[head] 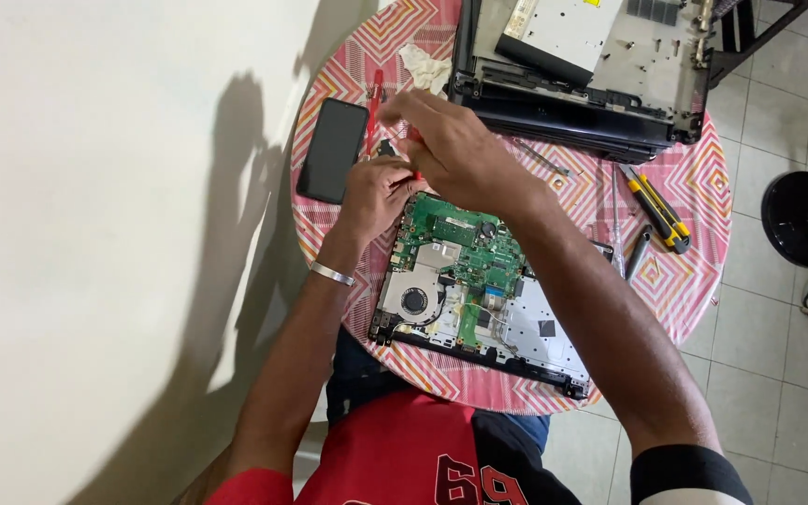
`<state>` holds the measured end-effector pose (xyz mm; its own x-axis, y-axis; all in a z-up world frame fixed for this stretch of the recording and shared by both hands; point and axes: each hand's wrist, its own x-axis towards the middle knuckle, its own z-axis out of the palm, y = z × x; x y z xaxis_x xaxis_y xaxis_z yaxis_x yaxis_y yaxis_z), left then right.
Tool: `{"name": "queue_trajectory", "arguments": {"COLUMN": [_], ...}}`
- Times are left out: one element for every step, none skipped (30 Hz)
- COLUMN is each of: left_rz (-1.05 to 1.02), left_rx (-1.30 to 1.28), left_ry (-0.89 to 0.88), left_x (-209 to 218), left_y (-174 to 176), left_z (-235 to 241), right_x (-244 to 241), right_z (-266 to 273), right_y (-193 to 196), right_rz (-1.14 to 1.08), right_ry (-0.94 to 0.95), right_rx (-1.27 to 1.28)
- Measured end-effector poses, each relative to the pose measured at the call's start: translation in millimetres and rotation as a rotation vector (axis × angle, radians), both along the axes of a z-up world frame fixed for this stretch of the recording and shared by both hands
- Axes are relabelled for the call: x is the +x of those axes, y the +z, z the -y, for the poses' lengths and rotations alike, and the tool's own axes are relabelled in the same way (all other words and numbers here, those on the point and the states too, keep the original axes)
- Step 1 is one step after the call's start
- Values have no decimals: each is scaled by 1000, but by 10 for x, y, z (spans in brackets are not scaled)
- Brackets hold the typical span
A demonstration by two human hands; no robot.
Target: The person uses a red-handled screwdriver to remove screws from the laptop's internal chassis. They then connect a small black component with wires to the motherboard and place a metal cover over the hard drive bay.
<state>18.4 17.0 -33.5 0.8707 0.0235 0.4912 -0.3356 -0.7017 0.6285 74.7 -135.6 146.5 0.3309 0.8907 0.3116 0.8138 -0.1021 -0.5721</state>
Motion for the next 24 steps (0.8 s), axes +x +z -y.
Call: {"name": "queue_trajectory", "arguments": {"left_rz": [0,-13,-30,-35,-14,6,2,31,65,66,54,41,30,7,-5,-5,102,209,211,199,178,172,128,85], "left_rx": [0,25,48,48,-57,-161,-161,-97,-29,-25,-94,-163,-168,-229,-282,-279,-301,-323,-321,-344,-368,-368,-324,-280], "left_ry": [6,-42,-91,-87,-75,-64,-66,15,94,87,25,-37,-29,-105,-192,-195,-91,13,14,-48,-102,-91,-96,-101], "left_x": [18,37,44,6,4,3,20,37,84,75,46,14,-22,-57,-21,-3,10,21,33,40,1,-16,5,29], "left_y": [61,118,163,181,220,259,181,102,41,121,181,236,269,305,371,422,459,497,536,573,588,596,620,647], "left_z": [1,1,4,44,82,124,108,93,64,35,27,16,20,26,11,19,62,102,90,71,45,35,44,61], "right_x": [71,143,206,230,275,323,235,150,84,96,100,100,133,164,237,227,206,183,137,87,10,41,92,146], "right_z": [-5,-11,-15,-44,-68,-89,-81,-74,-75,-52,-21,8,6,6,2,-40,-49,-62,-22,13,34,38,65,98], "right_y": [-110,-223,-349,-451,-531,-610,-474,-338,-187,-165,-155,-150,-254,-356,-430,-445,-466,-486,-332,-180,-53,-91,-110,-126], "right_rz": [0,165,327,322,500,678,675,408,146,147,77,8,-3,148,311,312,421,529,531,303,67,60,114,167], "right_ry": [6,-57,-119,-115,-186,-258,-261,-188,-116,-123,-78,-33,-27,-98,-179,-182,-291,-398,-397,-272,-138,-129,-73,-15], "right_rx": [0,48,96,96,16,-66,-67,-105,-135,-132,-76,-20,-25,-25,-17,-15,-114,-215,-212,-122,-35,-34,88,209]}}
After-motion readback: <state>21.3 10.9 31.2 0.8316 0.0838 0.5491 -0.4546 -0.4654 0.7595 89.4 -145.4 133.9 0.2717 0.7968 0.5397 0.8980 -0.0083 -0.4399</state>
